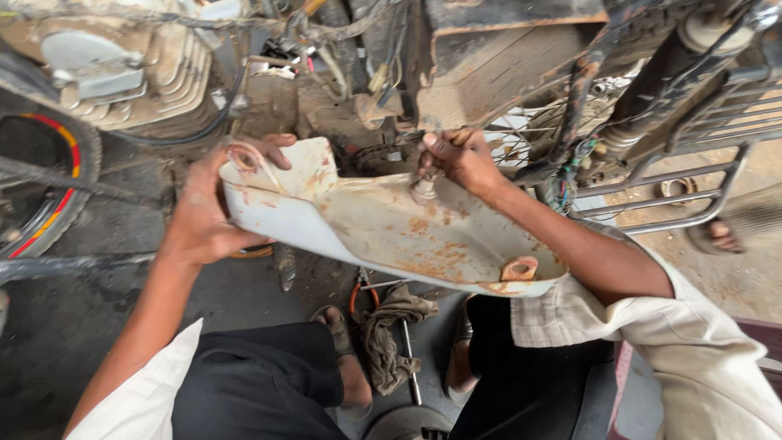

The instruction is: The person cleans a metal cover with a cloth, positions it onto the side of a motorcycle, and works with wires and connections by hand to secure it.

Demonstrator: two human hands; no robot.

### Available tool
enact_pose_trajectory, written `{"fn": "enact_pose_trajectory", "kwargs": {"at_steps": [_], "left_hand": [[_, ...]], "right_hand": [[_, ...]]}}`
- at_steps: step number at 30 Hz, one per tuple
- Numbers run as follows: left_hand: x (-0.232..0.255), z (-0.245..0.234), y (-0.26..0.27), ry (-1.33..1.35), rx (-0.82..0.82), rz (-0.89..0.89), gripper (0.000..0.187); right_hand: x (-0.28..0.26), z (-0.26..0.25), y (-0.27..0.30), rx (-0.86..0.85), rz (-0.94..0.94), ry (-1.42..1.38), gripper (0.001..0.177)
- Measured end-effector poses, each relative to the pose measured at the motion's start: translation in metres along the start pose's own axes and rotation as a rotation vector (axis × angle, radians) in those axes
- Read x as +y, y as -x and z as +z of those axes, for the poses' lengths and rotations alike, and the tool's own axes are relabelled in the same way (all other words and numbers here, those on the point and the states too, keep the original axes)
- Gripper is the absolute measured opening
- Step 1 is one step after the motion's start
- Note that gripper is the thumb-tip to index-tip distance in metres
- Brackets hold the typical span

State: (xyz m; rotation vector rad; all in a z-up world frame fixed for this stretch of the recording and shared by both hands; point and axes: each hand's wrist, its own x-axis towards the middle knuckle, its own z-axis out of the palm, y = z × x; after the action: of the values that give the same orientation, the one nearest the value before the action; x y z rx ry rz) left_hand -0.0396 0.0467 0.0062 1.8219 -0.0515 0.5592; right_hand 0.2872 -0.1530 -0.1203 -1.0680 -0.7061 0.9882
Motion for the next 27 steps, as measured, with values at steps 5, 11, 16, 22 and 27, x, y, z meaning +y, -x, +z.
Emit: {"fn": "enact_pose_trajectory", "kwargs": {"at_steps": [5,11,16,22,27], "left_hand": [[-0.006,0.007,0.003,-0.032,0.014,0.061,0.073],[-0.002,0.012,-0.014,-0.038,0.031,-0.038,0.07],[-0.003,0.014,-0.022,-0.077,0.015,0.028,0.072],[-0.01,0.012,-0.028,-0.079,0.014,0.093,0.071],[-0.011,0.013,-0.035,-0.177,0.065,0.015,0.073]], "right_hand": [[-0.004,-0.013,-0.001,-0.014,0.015,-0.125,0.017],[-0.006,-0.036,-0.005,-0.012,0.017,-0.151,0.017],[-0.003,-0.044,-0.011,0.044,0.074,-0.185,0.012],[0.003,-0.039,-0.013,0.145,-0.039,-0.158,0.005],[-0.001,-0.026,-0.009,0.316,-0.106,-0.227,0.043]]}}
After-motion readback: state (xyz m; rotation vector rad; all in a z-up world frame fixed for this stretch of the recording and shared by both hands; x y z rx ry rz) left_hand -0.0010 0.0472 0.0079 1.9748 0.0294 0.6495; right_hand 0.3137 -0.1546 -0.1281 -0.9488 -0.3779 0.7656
